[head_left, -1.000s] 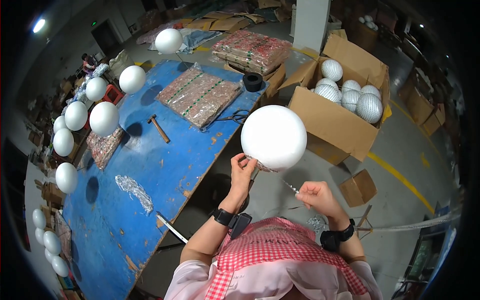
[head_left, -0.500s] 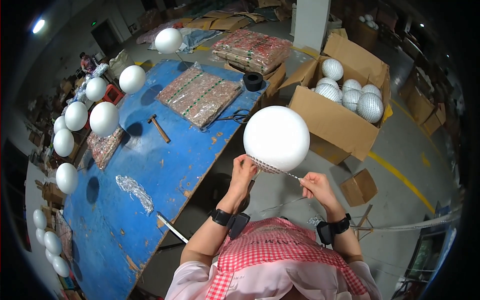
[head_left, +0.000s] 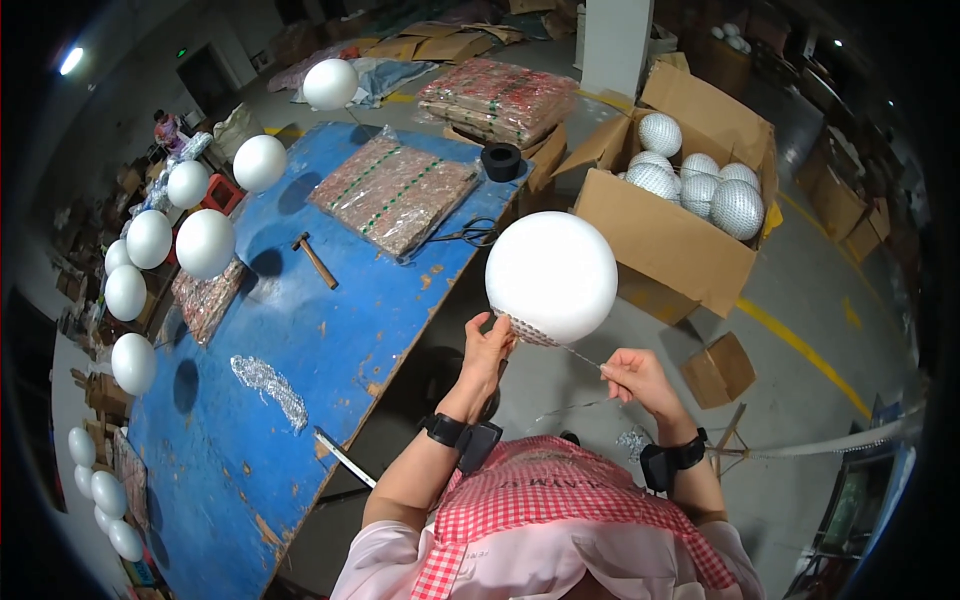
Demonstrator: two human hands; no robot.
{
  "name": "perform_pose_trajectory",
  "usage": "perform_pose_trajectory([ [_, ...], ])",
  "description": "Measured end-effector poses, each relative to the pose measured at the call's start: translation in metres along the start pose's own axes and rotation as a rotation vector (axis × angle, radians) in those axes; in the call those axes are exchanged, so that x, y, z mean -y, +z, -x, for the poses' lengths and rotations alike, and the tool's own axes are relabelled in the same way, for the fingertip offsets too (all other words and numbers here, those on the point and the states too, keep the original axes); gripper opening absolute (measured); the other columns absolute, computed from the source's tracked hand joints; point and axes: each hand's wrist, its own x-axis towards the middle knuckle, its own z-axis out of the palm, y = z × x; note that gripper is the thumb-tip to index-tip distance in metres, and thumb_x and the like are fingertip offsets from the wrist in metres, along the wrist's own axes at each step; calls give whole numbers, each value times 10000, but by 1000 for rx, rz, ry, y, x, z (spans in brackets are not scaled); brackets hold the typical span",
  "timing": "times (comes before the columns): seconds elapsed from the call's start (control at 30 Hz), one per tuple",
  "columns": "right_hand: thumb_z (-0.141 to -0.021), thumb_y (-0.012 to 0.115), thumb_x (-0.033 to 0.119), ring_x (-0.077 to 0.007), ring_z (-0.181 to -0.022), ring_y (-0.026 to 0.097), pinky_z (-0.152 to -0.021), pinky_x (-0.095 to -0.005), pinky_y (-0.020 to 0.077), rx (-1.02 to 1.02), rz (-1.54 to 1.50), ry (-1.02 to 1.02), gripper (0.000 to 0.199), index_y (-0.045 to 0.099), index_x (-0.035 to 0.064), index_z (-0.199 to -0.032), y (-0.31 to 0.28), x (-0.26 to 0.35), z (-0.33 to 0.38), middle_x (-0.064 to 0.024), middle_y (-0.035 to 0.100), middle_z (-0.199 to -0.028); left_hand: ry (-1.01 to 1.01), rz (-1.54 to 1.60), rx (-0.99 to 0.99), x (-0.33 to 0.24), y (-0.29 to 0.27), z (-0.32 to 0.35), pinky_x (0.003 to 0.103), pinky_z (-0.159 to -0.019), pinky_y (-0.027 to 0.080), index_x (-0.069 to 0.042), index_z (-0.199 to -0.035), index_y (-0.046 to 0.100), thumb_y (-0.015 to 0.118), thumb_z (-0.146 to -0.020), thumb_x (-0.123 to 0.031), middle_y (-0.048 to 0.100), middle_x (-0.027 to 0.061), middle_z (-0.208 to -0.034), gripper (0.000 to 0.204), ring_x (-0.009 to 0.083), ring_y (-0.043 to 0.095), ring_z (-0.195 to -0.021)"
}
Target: The person wraps a string of beads around the base of a white foam ball, pressing them into the surface. After completing a row, they break the string and begin adding another row of beads to the ball.
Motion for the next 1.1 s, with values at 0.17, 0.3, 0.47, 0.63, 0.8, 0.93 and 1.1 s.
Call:
perform_pose_trajectory([
  [0.17, -871, 597, 140, -24, -456, 449, -407, -165, 330, -137, 44, 49, 145, 595, 35, -770, -13, -12, 4, -2, 570, -585, 104, -63, 103, 1, -6, 2, 263, -767, 439, -15, -1224, 361, 570, -906, -335, 534, 82, -1011, 497, 121, 517, -851],
  [0.3, -861, 602, 120, -25, -490, 463, -425, -177, 347, -261, 48, -81, 119, 604, 25, -789, -10, -21, 9, 13, 565, -605, 226, -295, 154, 0, -9, 0, 278, -878, 424, 45, -1212, 413, 578, -899, -286, 538, 134, -1112, 485, 155, 517, -1008],
  [0.47, -868, 592, 102, -36, -526, 470, -460, -207, 360, 155, 381, -18, 109, 628, 13, -818, 7, 31, 41, 34, 567, -631, 183, -330, 101, 2, -11, -4, 293, -928, 411, 77, -1252, 377, 604, -877, -250, 528, 156, -1171, 547, 191, 513, -1071],
  [0.63, -883, 581, 141, -35, -495, 436, -448, -202, 333, 162, 237, -64, 156, 630, 22, -795, 9, 32, 45, 30, 524, -560, 199, -267, 22, 12, -9, -10, 272, -857, 435, 78, -1237, 393, 632, -857, -238, 557, 123, -1085, 549, 159, 537, -964],
  [0.8, -912, 539, 224, -26, -458, 391, -431, -191, 291, 81, 68, 2, 255, 619, 38, -757, -1, 9, 29, 29, 489, -508, 62, -52, 2, 3, 4, -3, 217, -656, 410, 21, -1285, 293, 571, -912, -315, 501, 0, -854, 574, 55, 445, -686],
  [0.93, -922, 512, 256, -24, -454, 393, -430, -177, 271, 68, 65, 74, 291, 606, 45, -745, -3, 3, 20, 28, 501, -508, 80, -42, 50, -1, 5, 1, 216, -649, 411, -32, -1289, 259, 550, -924, -313, 478, -7, -815, 545, 59, 439, -675],
  [1.1, -917, 526, 250, -24, -459, 395, -438, -182, 284, 165, 47, 72, 281, 615, 46, -745, 2, 4, 25, 25, 511, -512, 84, -39, 67, 3, 2, -4, 275, -754, 428, -68, -1283, 248, 574, -910, -271, 568, 77, -943, 536, 117, 511, -830],
])
